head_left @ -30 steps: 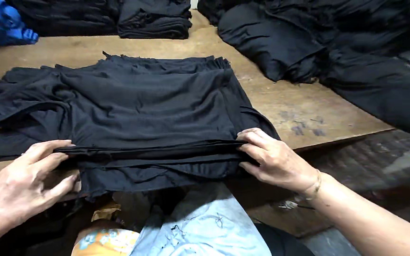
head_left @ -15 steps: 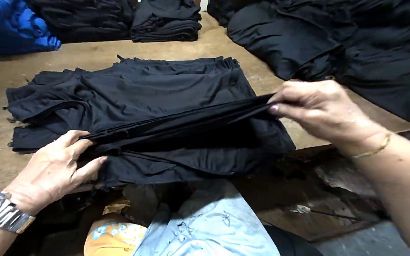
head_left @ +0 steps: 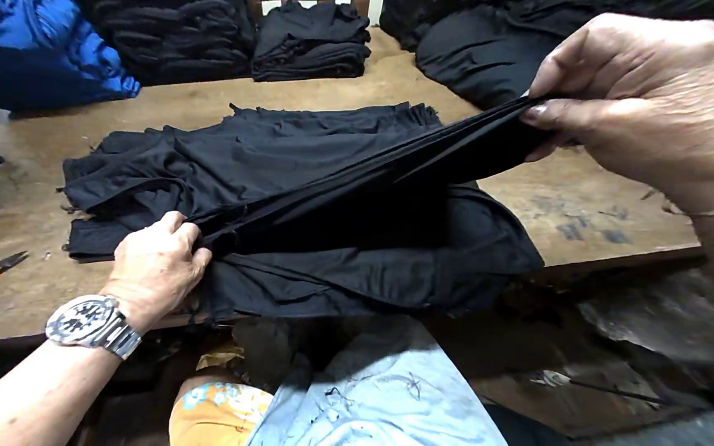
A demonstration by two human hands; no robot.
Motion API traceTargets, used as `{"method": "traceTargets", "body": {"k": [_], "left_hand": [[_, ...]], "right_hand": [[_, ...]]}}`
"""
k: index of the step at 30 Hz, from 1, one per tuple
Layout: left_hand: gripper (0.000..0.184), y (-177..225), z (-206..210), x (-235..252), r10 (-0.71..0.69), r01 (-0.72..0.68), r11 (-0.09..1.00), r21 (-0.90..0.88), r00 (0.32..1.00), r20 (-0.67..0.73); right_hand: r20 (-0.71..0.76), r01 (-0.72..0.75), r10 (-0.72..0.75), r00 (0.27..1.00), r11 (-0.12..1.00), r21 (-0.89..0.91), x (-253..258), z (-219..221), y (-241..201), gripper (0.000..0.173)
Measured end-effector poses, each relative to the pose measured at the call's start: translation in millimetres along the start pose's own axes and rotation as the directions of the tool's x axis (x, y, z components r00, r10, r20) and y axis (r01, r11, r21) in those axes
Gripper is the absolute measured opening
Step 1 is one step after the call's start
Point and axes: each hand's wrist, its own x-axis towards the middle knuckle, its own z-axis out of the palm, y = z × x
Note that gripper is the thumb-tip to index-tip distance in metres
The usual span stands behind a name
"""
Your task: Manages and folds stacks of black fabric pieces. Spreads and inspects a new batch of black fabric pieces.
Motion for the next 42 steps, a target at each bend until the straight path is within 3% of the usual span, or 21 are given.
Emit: {"method": "traceTargets", "body": {"k": [3,6,10,13,15,16,19,21,23,28,31,33,36,39,42], "left_hand": [[0.019,-11,-1,1,0.09,-0.092,0.994,-0.063,0.996,-0.029],[0.017,-32,-19,8,0.096,-0.11,0.956,-0.273,0.993,-0.064],[0.016,-44,-54,24,-0.231,0.148,0.831,-0.536,0.969,-0.089],[0.01,-51,-56,38,-0.293,0.101,0.72,-0.687,0.941,-0.169],[0.003,-51,-50,40,-0.262,0.061,0.773,-0.632,0.937,-0.23],[0.008,-54,-43,38,-0.223,0.04,0.814,-0.58,0.943,-0.248],[0.023,-58,-27,33,-0.053,-0.025,0.923,-0.383,0.98,-0.191],[0.023,-61,-20,30,0.002,-0.06,0.957,-0.283,0.98,-0.201],[0.019,-64,-20,29,0.065,-0.123,0.965,-0.233,0.968,-0.241],[0.016,-73,-22,18,0.281,-0.319,0.924,-0.21,0.941,-0.19],[0.04,-77,-6,-3,0.303,-0.311,0.921,-0.236,0.95,-0.07],[0.045,-78,3,-13,0.269,-0.271,0.934,-0.235,0.962,-0.04],[0.03,-75,13,-15,0.26,-0.28,0.934,-0.22,0.958,-0.118],[0.021,-74,15,-9,0.266,-0.291,0.937,-0.192,0.953,-0.147],[0.035,-72,12,-7,0.286,-0.3,0.934,-0.195,0.953,-0.101]], "right_hand": [[0.022,-0.028,0.027,0.999,0.999,0.044,2,0,1,0.01],[0.072,-0.03,0.024,0.997,0.996,0.086,-2,6,10,0.012],[0.074,0.034,-0.024,0.997,0.989,-0.142,-18,14,7,0.027],[-0.041,0.124,-0.144,0.989,0.94,-0.318,-53,35,-22,0.03],[-0.052,0.111,-0.133,0.99,0.943,-0.313,-89,68,-36,0.026],[-0.026,0.1,-0.112,0.993,0.953,-0.285,-109,88,-37,0.024],[0.069,0.123,-0.108,0.992,0.957,-0.262,-156,136,-29,0.039],[0.062,0.141,-0.128,0.99,0.941,-0.306,-166,150,-27,0.047],[0.011,0.136,-0.14,0.99,0.934,-0.331,-165,156,-23,0.044],[-0.012,0.183,-0.202,0.979,0.91,-0.373,-162,157,-14,0.019],[-0.014,0.212,-0.231,0.973,0.914,-0.346,-162,152,-7,0.012],[0.012,0.234,-0.241,0.97,0.928,-0.29,-158,144,-7,0.014],[0.055,0.22,-0.214,0.975,0.958,-0.184,-143,124,-11,0.017],[0.089,0.195,-0.18,0.98,0.96,-0.201,-127,99,-12,0.018],[0.116,0.196,-0.175,0.978,0.958,-0.211,-112,77,-9,0.021]]}}
